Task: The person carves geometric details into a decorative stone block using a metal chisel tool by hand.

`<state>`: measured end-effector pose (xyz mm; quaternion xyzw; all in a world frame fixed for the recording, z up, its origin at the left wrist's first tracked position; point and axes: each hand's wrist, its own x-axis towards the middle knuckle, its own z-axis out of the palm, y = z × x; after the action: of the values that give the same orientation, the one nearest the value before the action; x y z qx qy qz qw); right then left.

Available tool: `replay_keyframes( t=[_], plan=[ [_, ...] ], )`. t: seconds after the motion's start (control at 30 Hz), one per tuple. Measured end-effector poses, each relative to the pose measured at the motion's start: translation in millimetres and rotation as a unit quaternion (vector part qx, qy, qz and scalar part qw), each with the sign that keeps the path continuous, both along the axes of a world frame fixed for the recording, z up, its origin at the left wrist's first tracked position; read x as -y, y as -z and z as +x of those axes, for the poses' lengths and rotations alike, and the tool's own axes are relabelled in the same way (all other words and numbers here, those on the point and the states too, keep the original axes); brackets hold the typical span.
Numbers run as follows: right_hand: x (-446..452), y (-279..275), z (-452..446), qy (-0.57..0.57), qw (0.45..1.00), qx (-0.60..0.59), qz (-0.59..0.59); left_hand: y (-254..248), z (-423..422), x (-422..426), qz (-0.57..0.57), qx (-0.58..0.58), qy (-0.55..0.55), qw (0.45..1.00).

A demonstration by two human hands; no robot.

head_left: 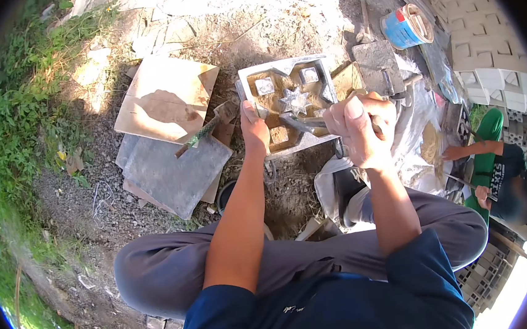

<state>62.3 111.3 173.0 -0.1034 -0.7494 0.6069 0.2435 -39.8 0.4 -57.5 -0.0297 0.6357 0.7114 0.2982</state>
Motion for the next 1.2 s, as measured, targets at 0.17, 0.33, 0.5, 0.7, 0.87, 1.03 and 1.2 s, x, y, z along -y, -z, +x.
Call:
replay_keyframes(
  t=[0.17,0.33,0.5,0.7,0.87,1.03,1.2],
  plan=[
    [0,6,-3,-0.003,0.999,-0.028,0.025,20,0,3,0.027,0.050,-0.025,0.998],
    [8,8,-10,-0.021,0.987,-0.130,-0.097,32,-1,0,0.064,0.025,-0.023,0.997],
    [-11,14,-15,-0.048,0.985,-0.003,-0.165,41,-7,2,0.051,-0.057,-0.006,0.997],
    [-41,-46,2,-0.153,0.960,0.163,0.171,-19,-19,23,-0.207,-0.265,-0.004,0.942],
    [-45,-49,-5,-0.117,0.965,0.050,0.229,-95,-30,33,-0.121,-0.441,0.055,0.887],
    [-43,-61,-22,-0.147,0.979,-0.019,0.138,-163,-16,26,-0.038,-0.498,0.213,0.840],
    [-52,-38,-13,-0.187,0.976,-0.003,0.112,-185,36,-10,-0.005,-0.435,0.255,0.863]
  ],
)
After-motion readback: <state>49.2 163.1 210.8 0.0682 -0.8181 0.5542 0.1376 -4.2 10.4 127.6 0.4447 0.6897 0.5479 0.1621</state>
